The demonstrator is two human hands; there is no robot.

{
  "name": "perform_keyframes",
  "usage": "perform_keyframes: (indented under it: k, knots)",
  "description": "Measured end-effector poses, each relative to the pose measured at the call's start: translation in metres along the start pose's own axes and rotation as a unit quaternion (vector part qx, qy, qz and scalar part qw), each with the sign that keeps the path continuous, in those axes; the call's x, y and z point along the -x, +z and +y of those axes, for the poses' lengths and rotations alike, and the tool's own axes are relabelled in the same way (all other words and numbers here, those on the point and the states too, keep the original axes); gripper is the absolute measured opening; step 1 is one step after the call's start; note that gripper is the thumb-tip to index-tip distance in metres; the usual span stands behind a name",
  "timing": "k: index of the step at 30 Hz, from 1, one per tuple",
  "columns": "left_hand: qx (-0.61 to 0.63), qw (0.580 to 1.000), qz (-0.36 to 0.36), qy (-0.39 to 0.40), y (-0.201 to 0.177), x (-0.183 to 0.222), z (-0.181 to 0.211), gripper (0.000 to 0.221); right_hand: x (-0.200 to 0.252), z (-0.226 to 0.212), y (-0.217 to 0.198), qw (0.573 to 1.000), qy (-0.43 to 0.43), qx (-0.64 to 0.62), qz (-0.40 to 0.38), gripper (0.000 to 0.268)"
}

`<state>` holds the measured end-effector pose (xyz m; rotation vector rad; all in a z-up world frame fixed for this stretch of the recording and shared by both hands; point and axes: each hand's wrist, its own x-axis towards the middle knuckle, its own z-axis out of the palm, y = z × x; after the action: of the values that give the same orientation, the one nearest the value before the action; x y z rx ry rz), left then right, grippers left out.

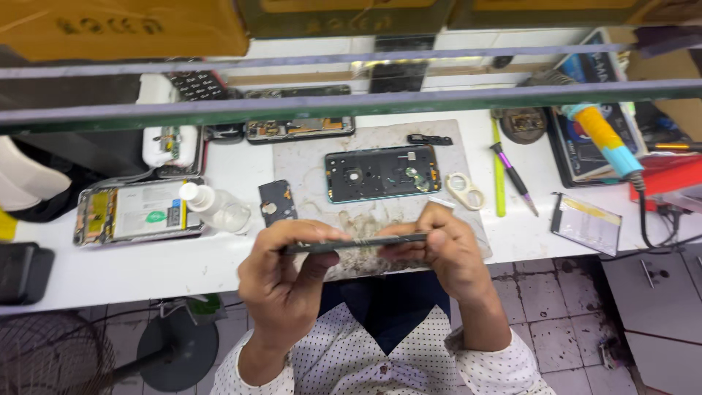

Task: The person disassembles a smartphone, removes the battery, and cleans the screen with a card and spray. They handle the phone's internal components and use tools to manipulate parts before reassembling the device.

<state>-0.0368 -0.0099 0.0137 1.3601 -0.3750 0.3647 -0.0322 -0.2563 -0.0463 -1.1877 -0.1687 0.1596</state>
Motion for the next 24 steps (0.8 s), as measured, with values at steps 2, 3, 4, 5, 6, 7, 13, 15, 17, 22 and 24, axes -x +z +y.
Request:
perform_keyframes:
  k: [2, 3, 4, 5, 6, 7, 13, 15, 17, 22, 24]
  knots:
    - [-0.088, 0.996, 0.002, 0.017, -0.003, -0.009, 0.004, 0.035, -0.001, -0.009, 0.01, 0.98, 0.027, 0.196, 0.0, 0.034]
    - [-0.131, 0.991, -0.016, 0.028, -0.006, -0.014, 0.009, 0.034, -0.002, -0.014, 0.014, 0.968, 0.006, 0.249, 0.012, 0.031]
    - [-0.171, 0.984, -0.036, 0.036, -0.009, -0.017, 0.014, 0.033, 0.0, -0.019, 0.017, 0.953, -0.011, 0.302, 0.028, 0.029]
    - [-0.206, 0.975, -0.068, 0.041, -0.01, -0.022, 0.016, 0.034, -0.001, -0.023, 0.021, 0.934, -0.026, 0.354, 0.044, 0.029]
    - [-0.238, 0.965, -0.1, 0.047, -0.009, -0.028, 0.018, 0.035, -0.003, -0.026, 0.023, 0.925, -0.022, 0.379, 0.032, 0.027]
    - [-0.27, 0.952, -0.131, 0.056, -0.004, -0.033, 0.017, 0.036, -0.003, -0.03, 0.024, 0.915, -0.017, 0.403, 0.021, 0.025]
    - [-0.432, 0.884, -0.02, 0.177, 0.039, -0.039, 0.017, 0.043, -0.01, -0.032, 0.032, 0.847, -0.167, 0.504, -0.013, 0.018]
    - [-0.464, 0.868, -0.027, 0.174, 0.049, -0.038, 0.016, 0.054, -0.01, -0.033, 0.032, 0.85, -0.166, 0.5, -0.019, 0.018]
    - [-0.486, 0.856, -0.014, 0.179, 0.055, -0.038, 0.013, 0.065, -0.01, -0.035, 0.031, 0.858, -0.124, 0.497, -0.023, 0.021]
    - [-0.505, 0.844, 0.019, 0.181, 0.062, -0.029, -0.004, 0.054, 0.002, -0.037, 0.016, 0.855, -0.192, 0.478, -0.063, 0.021]
    - [-0.495, 0.842, 0.032, 0.212, 0.06, -0.024, -0.01, 0.048, 0.021, -0.038, 0.003, 0.858, -0.229, 0.46, 0.011, 0.017]
